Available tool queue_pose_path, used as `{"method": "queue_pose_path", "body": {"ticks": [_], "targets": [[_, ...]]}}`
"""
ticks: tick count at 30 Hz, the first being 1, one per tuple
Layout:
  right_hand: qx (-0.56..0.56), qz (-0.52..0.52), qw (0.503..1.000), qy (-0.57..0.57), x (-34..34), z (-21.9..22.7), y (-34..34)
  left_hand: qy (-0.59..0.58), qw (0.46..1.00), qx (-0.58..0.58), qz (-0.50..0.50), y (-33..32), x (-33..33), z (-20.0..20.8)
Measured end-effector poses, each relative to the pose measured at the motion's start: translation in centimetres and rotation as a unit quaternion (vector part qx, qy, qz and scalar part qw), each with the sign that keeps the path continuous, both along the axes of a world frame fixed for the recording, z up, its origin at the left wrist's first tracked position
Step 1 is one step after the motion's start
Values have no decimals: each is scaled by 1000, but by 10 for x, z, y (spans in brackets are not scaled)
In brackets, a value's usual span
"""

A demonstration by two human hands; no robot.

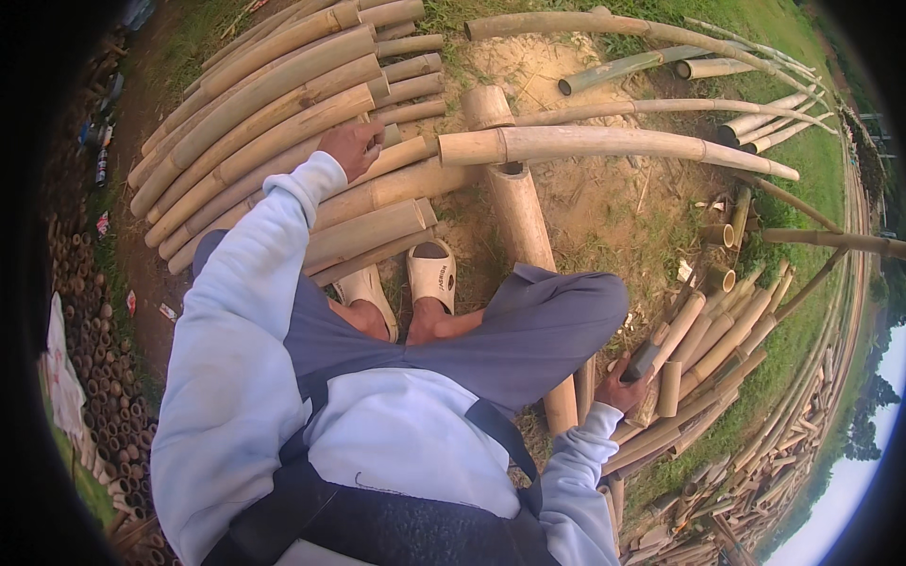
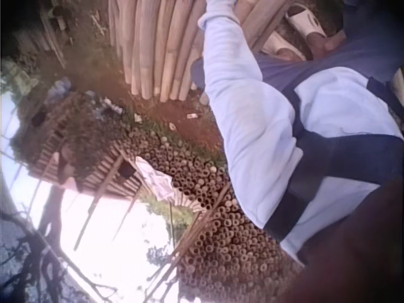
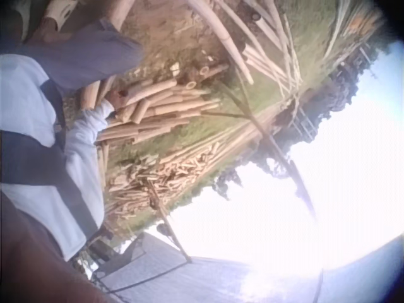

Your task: The person sits on the ground and uses a hand saw to cut a bamboo pole into shorter sections. They repeatedly reposition the pole and continue sawing through it.

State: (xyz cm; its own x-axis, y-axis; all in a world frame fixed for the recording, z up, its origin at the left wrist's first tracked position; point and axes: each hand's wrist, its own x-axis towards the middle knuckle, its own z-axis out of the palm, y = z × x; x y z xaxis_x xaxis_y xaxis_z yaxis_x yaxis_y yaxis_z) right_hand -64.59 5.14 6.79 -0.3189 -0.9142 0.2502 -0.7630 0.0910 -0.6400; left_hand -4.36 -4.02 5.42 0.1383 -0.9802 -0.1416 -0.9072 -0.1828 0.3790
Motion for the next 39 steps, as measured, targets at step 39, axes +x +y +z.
{"method": "queue_pose_path", "body": {"ticks": [39], "targets": [[407,393,810,-154,342,-133,-116,129,470,-249,837,472,159,-197]]}}
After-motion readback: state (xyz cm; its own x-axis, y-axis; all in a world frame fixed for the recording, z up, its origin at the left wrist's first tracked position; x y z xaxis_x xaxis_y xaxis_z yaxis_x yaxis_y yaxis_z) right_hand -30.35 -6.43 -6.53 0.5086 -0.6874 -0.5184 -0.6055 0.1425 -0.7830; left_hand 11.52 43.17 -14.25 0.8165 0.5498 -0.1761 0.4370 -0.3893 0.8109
